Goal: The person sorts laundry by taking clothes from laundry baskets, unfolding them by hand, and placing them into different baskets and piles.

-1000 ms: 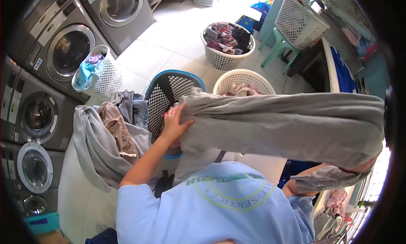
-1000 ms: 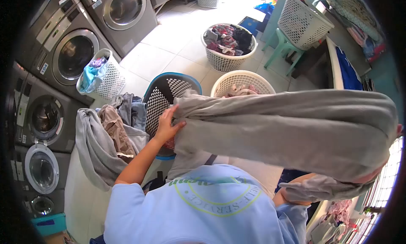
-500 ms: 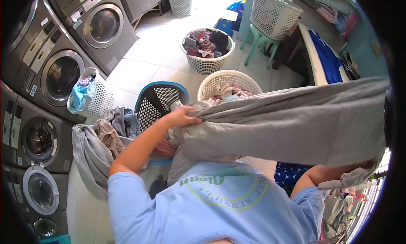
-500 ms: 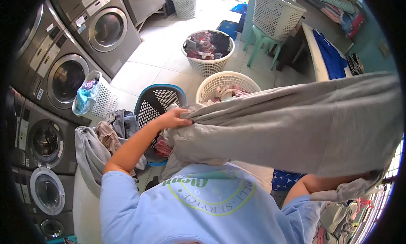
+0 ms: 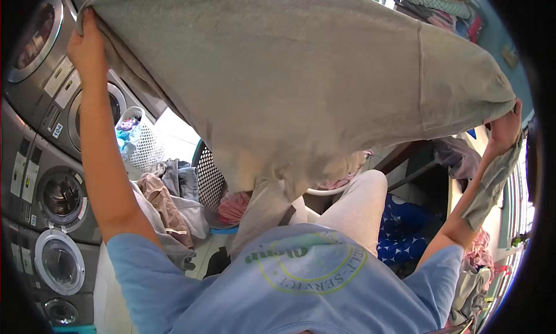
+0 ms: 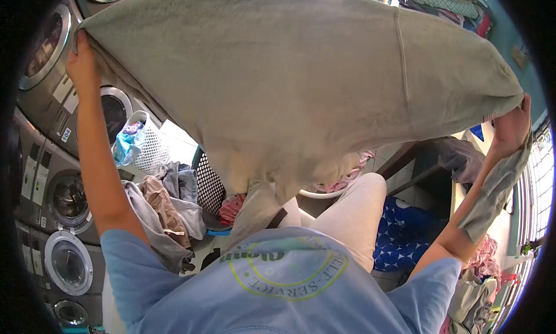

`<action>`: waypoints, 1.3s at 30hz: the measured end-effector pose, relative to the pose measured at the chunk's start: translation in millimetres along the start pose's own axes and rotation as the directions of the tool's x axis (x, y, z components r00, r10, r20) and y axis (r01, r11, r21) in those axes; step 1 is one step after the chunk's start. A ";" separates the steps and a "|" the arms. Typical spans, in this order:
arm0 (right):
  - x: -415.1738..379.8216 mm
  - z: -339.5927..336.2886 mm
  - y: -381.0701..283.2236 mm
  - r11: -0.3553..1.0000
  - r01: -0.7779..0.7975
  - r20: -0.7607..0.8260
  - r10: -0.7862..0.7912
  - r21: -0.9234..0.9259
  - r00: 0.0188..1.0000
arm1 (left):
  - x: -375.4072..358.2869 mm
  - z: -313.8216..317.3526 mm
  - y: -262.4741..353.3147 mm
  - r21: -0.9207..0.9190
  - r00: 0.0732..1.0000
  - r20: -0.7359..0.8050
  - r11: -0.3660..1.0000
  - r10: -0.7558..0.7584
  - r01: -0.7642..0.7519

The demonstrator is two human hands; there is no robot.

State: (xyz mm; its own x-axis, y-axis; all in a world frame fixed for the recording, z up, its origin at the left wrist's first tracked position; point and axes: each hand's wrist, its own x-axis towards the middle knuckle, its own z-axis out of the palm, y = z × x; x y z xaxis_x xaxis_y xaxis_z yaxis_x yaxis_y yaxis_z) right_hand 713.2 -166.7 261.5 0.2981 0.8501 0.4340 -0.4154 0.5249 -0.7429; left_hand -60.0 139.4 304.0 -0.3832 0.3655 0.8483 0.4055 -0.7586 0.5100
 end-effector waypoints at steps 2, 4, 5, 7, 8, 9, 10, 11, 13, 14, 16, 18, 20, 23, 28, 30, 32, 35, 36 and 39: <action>15.3 21.7 14.8 1.000 0.015 -0.141 -0.013 0.013 0.990 | -14.5 5.4 -29.7 0.436 0.986 0.161 0.894 0.038 -0.106; 27.1 53.3 36.8 0.999 0.022 -0.321 -0.011 0.028 0.947 | -28.2 5.6 -76.9 0.515 0.845 0.492 0.713 0.209 -0.477; 29.3 74.5 50.7 0.999 0.017 -0.409 0.000 0.038 0.912 | -31.4 3.3 -94.6 0.436 0.714 0.640 0.631 0.285 -0.642; 27.9 122.5 78.5 0.999 -0.005 -0.512 0.021 0.033 0.859 | -32.5 -10.7 -74.1 0.436 0.558 0.813 0.808 -0.165 -0.396; 23.0 145.0 91.3 0.999 -0.024 -0.513 0.035 0.027 0.858 | -33.1 -16.7 -77.1 0.435 0.558 0.813 0.809 -0.165 -0.394; 18.4 167.7 103.9 0.999 -0.044 -0.514 0.048 0.020 0.856 | -26.3 -24.1 -84.5 0.474 0.762 0.635 0.843 -0.127 -0.254; 13.2 176.9 111.4 0.996 -0.086 -0.520 0.078 0.009 0.851 | -20.5 -29.8 -92.9 0.470 0.906 0.408 0.876 -0.109 -0.106; 13.7 167.5 109.7 0.996 -0.091 -0.529 0.081 0.007 0.844 | -16.9 -33.2 -101.3 0.468 0.901 0.417 0.878 -0.115 -0.104; 17.2 154.9 101.3 0.914 -0.392 0.280 0.405 -0.104 0.870 | -11.6 -33.8 -114.5 0.532 0.856 0.308 0.821 -0.415 0.207; 14.5 165.9 100.5 0.877 -0.435 0.524 0.474 -0.206 0.708 | -6.7 -37.6 -102.0 0.460 0.665 0.388 0.759 -0.638 0.460; -1.7 195.4 96.9 0.847 -0.433 0.494 0.532 -0.309 0.687 | -0.8 -45.1 -89.6 0.379 0.562 0.502 0.752 -0.657 0.539; -16.2 224.5 99.8 0.923 -0.252 0.304 0.339 -0.292 0.890 | 6.3 -53.5 -88.7 0.240 0.389 0.693 0.703 -0.607 0.670; 6.8 195.6 94.5 0.990 -0.016 0.247 0.050 -0.137 0.968 | 6.0 -58.1 -100.2 0.120 0.425 0.658 0.643 -0.622 0.756; 68.5 123.2 139.2 0.989 0.015 0.270 -0.055 0.149 0.961 | 4.1 -61.0 -146.3 -0.044 0.489 0.535 0.556 -0.689 0.830; -25.8 64.0 414.3 0.731 -0.682 0.164 0.671 0.016 0.723 | -54.8 -65.2 -215.2 0.096 0.292 0.435 0.366 -0.852 0.926; -130.1 60.7 489.9 0.386 -0.906 0.269 0.866 0.175 0.421 | -95.7 -77.4 -229.0 0.261 0.091 0.533 0.266 -0.841 0.928; -177.7 90.4 495.0 0.119 -0.830 0.585 0.655 0.545 0.478 | -140.2 -87.6 -225.1 0.419 -0.049 0.599 0.260 -0.799 0.870; -205.2 134.4 473.1 0.306 -0.724 0.190 0.836 0.618 0.516 | -199.2 -83.6 -208.5 0.715 -0.170 0.369 0.162 -0.914 0.680; -213.0 129.6 477.8 0.299 -0.723 0.196 0.835 0.623 0.514 | -209.2 -88.1 -219.2 0.720 -0.168 0.363 0.161 -0.917 0.675; -222.5 118.4 486.8 0.210 -0.681 0.123 0.906 0.702 0.406 | -219.5 -98.0 -237.6 0.587 -0.237 0.420 0.063 -0.876 0.807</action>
State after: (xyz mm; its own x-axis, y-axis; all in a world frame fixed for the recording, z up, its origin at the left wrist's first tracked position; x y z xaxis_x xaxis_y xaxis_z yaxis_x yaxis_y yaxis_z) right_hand 342.9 -95.5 -136.4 -0.3611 0.8255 -0.4337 -0.8932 -0.4399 -0.0936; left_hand -153.5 186.6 -17.4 0.0846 0.8045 -0.5879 0.2036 0.5636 0.8005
